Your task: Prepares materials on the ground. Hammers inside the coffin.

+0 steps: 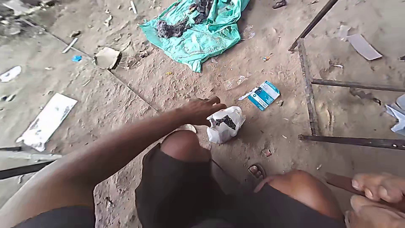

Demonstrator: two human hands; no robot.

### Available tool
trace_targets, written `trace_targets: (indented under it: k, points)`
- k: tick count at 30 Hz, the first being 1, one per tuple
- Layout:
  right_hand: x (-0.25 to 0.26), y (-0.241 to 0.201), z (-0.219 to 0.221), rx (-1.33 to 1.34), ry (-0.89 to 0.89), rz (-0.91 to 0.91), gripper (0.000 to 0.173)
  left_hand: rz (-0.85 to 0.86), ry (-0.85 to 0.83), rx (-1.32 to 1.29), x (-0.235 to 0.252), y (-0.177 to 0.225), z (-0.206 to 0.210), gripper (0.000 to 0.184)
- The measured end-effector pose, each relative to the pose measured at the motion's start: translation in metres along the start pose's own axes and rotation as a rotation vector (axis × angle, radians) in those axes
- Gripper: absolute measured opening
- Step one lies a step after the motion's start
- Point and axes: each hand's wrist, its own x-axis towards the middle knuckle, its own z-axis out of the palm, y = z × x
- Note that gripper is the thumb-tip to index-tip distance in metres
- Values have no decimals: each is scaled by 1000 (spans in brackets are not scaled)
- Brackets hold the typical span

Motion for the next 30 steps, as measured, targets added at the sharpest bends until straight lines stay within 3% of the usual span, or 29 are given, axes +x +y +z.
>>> trace_targets:
  k: [3, 5, 8, 11, 13, 15, 18, 21, 25, 30]
  points:
    - [-3, 2, 7, -62, 110, -15, 29, 96, 270, 35, 25, 4, 15, 68]
    - [-2, -2, 12, -132, 136, -50, 21, 156, 332, 35, 48, 9, 12, 72]
    - [0, -7, 16, -174, 136, -92, 12, 377, 341, 80, 84, 20, 4, 65]
    - [-4, -8, 13, -221, 148, -87, 12, 527, 196, 77, 103, 38, -6, 27]
    - [-7, -8, 8, -246, 160, -94, 11, 493, 42, 0, 100, 45, -9, 19]
    - [-7, -8, 5, -242, 178, -106, 10, 454, -2, -151, 87, 44, -3, 17]
    - [-6, -6, 5, -162, 217, -96, 9, 359, 95, -278, 53, 54, 3, 19]
    - [-2, -7, 8, -23, 240, -76, 8, 317, 259, -201, 31, 77, -3, 20]
    - [0, -11, 9, 144, 259, -98, 11, 331, 460, -286, 52, 108, -30, 25]
    - [-3, -18, -2, 146, 340, -149, 15, 346, 430, -257, 113, 174, -76, 16]
